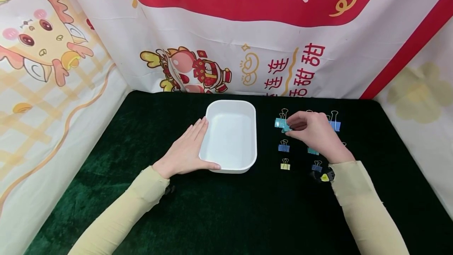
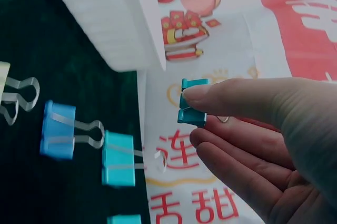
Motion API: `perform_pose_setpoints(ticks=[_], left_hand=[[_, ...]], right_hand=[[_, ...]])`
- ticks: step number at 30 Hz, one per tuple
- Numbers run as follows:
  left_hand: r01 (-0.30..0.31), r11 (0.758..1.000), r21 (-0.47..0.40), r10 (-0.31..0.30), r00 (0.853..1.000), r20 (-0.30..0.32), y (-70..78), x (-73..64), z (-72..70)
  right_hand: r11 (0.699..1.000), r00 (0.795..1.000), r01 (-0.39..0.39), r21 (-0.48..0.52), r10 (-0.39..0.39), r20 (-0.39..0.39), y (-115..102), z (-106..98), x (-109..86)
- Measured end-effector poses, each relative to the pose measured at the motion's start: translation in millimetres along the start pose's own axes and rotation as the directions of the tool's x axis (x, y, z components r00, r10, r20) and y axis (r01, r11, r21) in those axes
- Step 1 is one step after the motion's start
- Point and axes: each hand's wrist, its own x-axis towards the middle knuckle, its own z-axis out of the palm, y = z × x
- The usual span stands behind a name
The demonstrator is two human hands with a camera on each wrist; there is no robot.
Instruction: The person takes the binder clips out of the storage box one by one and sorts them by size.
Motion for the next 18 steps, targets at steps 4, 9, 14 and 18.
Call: perform_pose_setpoints(ticks=[4, 9, 14, 18], left_hand=[[0.002, 1.0, 0.002, -0.002, 1.0, 0.003, 1.0, -0.4, -1.1], [0.004, 1.0, 0.0, -0.004, 1.0, 0.007, 1.9, -0.4, -2.4], [0.003, 1.0, -0.002, -0.003, 1.0, 0.005, 1.7, -0.8, -2.1], [0.002, 1.0, -0.005, -0.002, 1.0, 0.005, 2.3, -0.7, -2.4]], right_hand=[[1.0, 1.0, -0.026, -0.014, 0.026, -0.01, 13, -8, -8.7], [0.998, 0.997, -0.061, -0.023, 0.061, -0.038, 28, -17, -19.2], [0.992, 0.992, -0.128, -0.015, 0.127, -0.011, 43, -27, -33.2], [0.982, 0.982, -0.187, -0.004, 0.187, 0.016, 55, -32, -42.7]])
